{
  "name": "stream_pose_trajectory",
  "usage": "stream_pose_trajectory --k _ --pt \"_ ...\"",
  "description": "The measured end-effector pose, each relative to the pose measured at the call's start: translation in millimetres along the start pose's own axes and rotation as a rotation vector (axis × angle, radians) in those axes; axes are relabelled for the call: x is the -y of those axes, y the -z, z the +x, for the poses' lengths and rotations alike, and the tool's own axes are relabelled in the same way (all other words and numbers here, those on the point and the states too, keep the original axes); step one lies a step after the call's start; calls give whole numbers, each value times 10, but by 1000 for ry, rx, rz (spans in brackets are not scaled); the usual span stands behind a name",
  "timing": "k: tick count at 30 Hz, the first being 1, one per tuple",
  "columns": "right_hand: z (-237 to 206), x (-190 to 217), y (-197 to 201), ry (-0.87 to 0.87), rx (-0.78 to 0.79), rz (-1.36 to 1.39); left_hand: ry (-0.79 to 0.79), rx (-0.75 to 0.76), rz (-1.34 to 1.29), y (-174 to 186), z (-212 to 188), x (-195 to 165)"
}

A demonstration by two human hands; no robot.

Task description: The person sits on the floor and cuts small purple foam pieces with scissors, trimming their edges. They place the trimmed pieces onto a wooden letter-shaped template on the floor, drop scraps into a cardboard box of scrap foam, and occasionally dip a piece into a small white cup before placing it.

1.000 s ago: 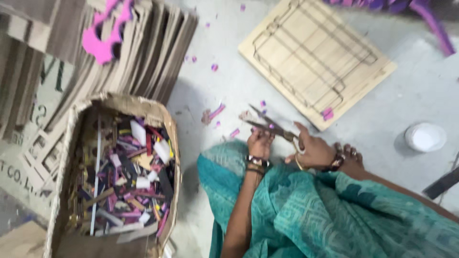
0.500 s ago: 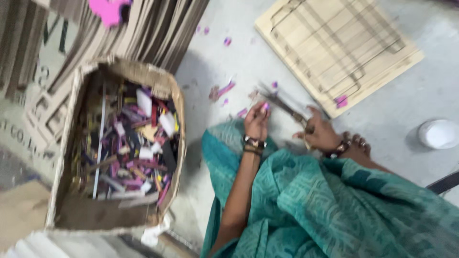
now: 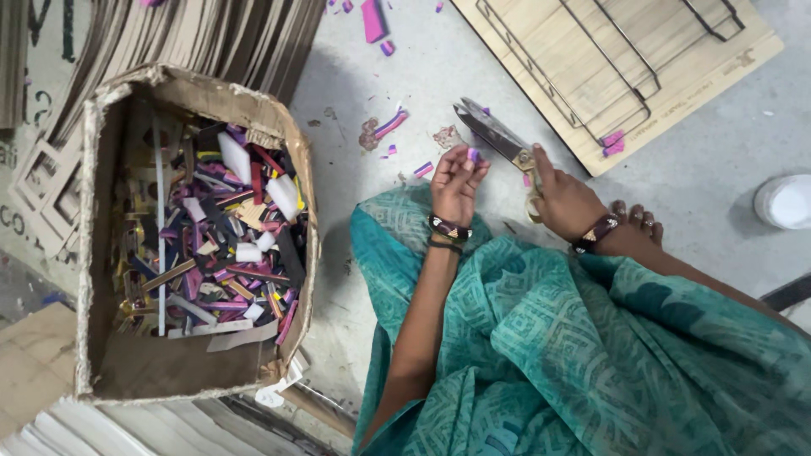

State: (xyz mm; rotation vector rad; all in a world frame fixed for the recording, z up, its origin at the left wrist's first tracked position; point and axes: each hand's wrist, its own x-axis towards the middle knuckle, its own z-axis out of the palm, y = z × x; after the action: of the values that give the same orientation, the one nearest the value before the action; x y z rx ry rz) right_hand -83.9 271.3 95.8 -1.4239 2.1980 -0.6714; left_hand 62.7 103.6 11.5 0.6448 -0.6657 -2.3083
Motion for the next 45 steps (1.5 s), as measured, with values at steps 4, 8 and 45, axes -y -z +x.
stream_pose_trajectory --k 4,8,45 --pt "-102 149 222 -87 -12 116 160 32 -90 53 15 71" --pt "-256 134 381 -64 -147 651 276 62 -98 69 -39 236" --pt "-839 228 557 -83 -176 116 559 187 17 -75 -368 731"
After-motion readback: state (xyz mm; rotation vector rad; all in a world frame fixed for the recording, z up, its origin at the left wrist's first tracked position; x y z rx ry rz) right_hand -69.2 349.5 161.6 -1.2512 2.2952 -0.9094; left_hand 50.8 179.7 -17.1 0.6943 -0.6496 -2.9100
